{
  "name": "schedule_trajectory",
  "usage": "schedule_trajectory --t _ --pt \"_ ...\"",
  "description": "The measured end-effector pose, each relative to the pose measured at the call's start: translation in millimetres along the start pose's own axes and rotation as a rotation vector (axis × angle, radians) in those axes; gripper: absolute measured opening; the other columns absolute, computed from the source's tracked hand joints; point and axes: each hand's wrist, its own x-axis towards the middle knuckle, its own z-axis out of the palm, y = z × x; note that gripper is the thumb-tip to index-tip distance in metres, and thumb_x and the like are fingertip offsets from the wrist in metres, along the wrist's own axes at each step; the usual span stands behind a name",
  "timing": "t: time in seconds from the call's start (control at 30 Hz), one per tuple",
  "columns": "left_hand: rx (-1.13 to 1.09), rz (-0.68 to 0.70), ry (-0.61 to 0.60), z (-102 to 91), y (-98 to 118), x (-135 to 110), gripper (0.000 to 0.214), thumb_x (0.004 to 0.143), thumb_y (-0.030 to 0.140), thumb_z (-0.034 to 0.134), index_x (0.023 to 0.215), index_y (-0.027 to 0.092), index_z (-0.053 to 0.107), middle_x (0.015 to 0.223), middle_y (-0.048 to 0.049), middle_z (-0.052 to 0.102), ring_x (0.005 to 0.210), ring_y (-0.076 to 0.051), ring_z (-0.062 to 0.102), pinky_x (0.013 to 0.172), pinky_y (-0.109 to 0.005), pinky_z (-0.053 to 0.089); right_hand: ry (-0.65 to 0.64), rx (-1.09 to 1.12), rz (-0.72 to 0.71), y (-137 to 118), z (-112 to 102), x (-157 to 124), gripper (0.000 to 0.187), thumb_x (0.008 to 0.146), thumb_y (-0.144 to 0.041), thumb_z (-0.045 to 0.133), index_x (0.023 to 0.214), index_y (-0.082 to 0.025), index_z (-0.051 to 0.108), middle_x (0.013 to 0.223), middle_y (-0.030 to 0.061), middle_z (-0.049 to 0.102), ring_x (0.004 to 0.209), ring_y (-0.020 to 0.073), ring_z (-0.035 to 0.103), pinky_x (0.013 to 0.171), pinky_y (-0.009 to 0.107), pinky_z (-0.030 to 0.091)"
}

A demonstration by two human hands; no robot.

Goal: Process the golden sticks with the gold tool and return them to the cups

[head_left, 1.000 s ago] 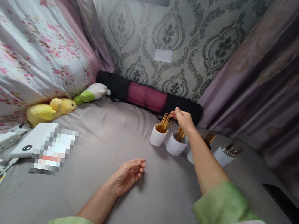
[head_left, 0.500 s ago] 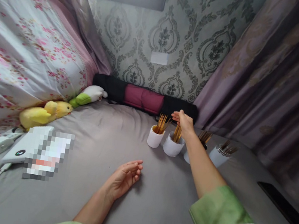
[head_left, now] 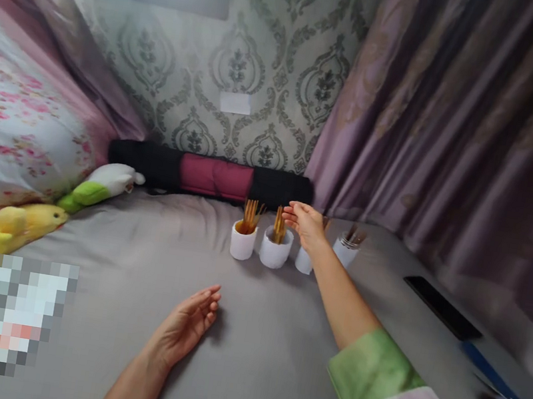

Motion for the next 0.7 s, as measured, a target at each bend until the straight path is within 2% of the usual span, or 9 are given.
schedule_trajectory --t 0.23,0.5,0.7 --pt "0.038 0.008 0.022 2.7 -0.8 -4.6 0.023 0.078 0.003 0.05 0.099 0.006 0.058 0.08 -0.0066 0.06 0.061 -0.008 0.057 0.054 -0.019 0.051 0.038 -0.011 0.002 -2.5 -57.1 -29.1 0.01 0.081 -0.016 0.048 0.081 -0.017 0.057 0.07 0.0008 0.064 0.056 0.0071 0.061 0.049 0.017 0.049" --pt "0.06 -0.004 0.094 6.0 -3.8 -3.5 0.023 0.077 0.001 0.048 0.096 0.008 0.058 0.079 -0.0063 0.059 0.06 -0.008 0.057 0.051 -0.019 0.052 0.105 -0.074 -0.026 -4.6 -119.7 -47.4 0.01 0.079 -0.016 0.049 0.085 -0.016 0.056 0.07 0.0013 0.064 0.058 0.0082 0.062 0.051 0.018 0.049" --pt "0.031 -0.03 0.203 12.7 -6.7 5.6 0.019 0.077 -0.002 0.045 0.09 0.007 0.056 0.071 -0.0034 0.055 0.053 -0.006 0.054 0.045 -0.017 0.049 0.144 -0.144 -0.036 -9.3 -150.5 -56.3 0.013 0.078 -0.017 0.049 0.089 -0.014 0.056 0.072 0.0031 0.064 0.059 0.009 0.061 0.051 0.019 0.049"
